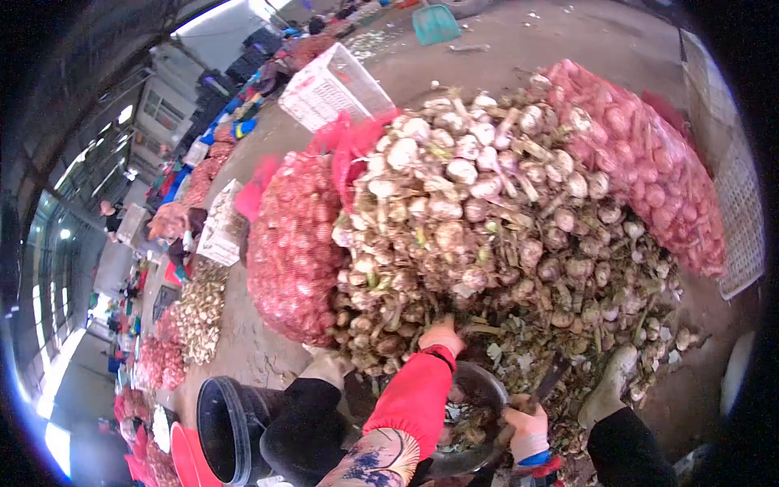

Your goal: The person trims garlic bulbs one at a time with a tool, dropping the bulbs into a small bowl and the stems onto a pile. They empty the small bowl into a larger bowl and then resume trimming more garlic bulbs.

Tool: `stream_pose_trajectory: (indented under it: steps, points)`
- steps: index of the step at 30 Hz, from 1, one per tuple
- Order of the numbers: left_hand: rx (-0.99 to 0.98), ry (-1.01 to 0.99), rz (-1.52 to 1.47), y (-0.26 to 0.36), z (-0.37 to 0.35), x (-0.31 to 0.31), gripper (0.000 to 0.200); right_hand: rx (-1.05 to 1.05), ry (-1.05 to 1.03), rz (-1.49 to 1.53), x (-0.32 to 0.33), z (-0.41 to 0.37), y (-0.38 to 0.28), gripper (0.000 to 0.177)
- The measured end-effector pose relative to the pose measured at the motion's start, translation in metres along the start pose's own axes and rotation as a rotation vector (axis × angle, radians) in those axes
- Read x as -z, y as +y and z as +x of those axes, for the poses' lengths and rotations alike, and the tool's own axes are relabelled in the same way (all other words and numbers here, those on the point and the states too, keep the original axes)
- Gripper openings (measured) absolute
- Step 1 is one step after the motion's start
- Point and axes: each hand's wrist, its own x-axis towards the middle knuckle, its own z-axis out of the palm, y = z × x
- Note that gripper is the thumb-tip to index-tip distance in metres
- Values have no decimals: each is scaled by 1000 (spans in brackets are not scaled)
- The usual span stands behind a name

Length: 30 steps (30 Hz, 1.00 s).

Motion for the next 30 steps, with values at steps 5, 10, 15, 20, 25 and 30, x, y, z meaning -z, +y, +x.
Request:
stream_pose_trajectory:
  steps: [5,10,15,20,25,30]
  points:
    - [-4,-59,64,22,10,15,67,-99,-36,-191,-9,5,-2,26]
    - [-171,229,-257,9,4,-9,48,-126,-24,-173,-18,5,-17,24]
    - [-558,412,-604,-9,-48,9,55,-58,-103,-90,-31,-19,-66,30]
    - [-828,86,-869,2,-182,35,61,149,-264,-82,-31,-31,-65,47]
    - [-731,-553,-1659,-11,-249,17,77,211,-555,-97,-19,-47,-62,46]
    - [-488,-293,-1335,-31,-252,-3,59,362,-707,-165,-14,-62,-31,37]
